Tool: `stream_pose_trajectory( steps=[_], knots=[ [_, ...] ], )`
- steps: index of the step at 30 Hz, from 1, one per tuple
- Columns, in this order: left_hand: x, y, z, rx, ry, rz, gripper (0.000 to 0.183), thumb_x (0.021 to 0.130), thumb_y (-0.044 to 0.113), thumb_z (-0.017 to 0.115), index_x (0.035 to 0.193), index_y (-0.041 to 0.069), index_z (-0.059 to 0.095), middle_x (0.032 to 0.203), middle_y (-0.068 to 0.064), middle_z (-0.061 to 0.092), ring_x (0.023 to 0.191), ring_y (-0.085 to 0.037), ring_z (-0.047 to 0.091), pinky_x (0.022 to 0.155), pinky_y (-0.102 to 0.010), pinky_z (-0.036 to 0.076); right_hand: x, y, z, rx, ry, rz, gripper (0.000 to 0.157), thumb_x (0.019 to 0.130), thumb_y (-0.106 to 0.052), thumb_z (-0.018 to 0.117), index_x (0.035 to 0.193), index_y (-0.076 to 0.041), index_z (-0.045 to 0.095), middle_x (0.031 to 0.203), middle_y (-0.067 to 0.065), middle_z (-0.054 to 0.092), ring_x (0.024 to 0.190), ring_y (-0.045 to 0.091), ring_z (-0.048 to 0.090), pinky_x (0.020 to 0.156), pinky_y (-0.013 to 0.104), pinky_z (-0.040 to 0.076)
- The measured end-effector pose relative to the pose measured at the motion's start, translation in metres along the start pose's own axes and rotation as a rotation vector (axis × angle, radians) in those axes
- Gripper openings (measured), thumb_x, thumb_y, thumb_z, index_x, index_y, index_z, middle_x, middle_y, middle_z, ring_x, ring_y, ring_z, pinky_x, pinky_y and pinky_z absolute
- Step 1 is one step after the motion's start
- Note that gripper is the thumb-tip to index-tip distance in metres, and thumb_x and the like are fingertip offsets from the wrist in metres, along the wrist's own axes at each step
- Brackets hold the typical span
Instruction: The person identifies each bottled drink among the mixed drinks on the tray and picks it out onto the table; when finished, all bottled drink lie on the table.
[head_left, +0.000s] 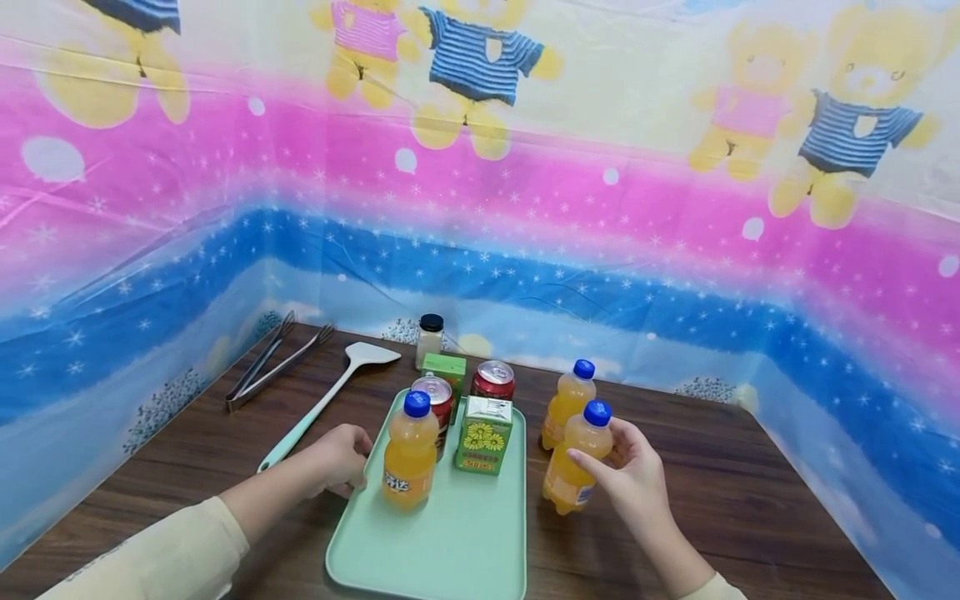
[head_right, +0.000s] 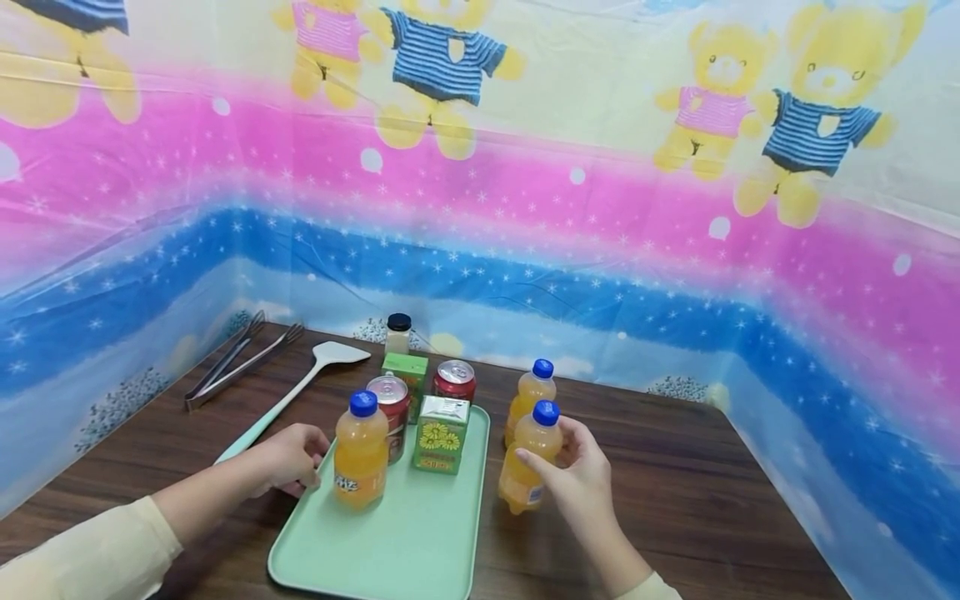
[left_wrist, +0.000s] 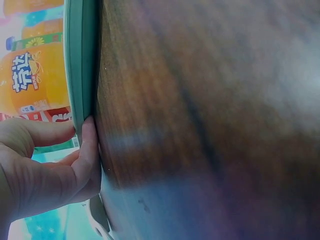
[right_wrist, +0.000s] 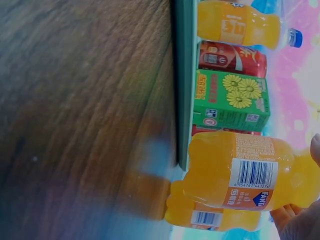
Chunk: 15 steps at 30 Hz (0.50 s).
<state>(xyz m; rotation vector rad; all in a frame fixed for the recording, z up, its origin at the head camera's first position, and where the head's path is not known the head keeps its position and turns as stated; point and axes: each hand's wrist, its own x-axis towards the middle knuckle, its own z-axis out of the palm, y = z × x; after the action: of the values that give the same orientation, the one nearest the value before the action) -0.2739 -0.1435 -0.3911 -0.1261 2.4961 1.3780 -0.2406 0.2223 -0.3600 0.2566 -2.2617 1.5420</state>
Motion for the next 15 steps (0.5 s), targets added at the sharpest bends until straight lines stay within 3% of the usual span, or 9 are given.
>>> stream_pose_trajectory(
  steps=[7, 15],
  knots=[
    [0.005, -0.002, 0.001, -0.006, 0.009, -0.024, 0.033, 0.072, -0.017, 0.062, 0.102, -0.005, 0.052, 0.087, -0.015, 0.053, 0.073, -0.025, 0.058, 0.055, -0.033, 0.055, 0.002, 0.006, 0.003, 0.012, -0.004, 0.02, 0.057, 0.073, -0.023, 0.08, 0.12, -0.004, 0.052, 0.118, 0.01, 0.06, 0.107, 0.019, 0.058, 0.086, 0.028, 0.05],
    [-0.005, 0.003, 0.0, 0.015, 0.004, 0.006, 0.034, 0.075, -0.018, 0.061, 0.105, -0.007, 0.051, 0.088, -0.016, 0.052, 0.074, -0.025, 0.057, 0.057, -0.034, 0.055, 0.004, 0.012, 0.005, -0.01, 0.009, 0.018, 0.059, 0.072, -0.025, 0.08, 0.12, -0.004, 0.053, 0.118, 0.01, 0.06, 0.107, 0.02, 0.058, 0.087, 0.03, 0.049]
  ],
)
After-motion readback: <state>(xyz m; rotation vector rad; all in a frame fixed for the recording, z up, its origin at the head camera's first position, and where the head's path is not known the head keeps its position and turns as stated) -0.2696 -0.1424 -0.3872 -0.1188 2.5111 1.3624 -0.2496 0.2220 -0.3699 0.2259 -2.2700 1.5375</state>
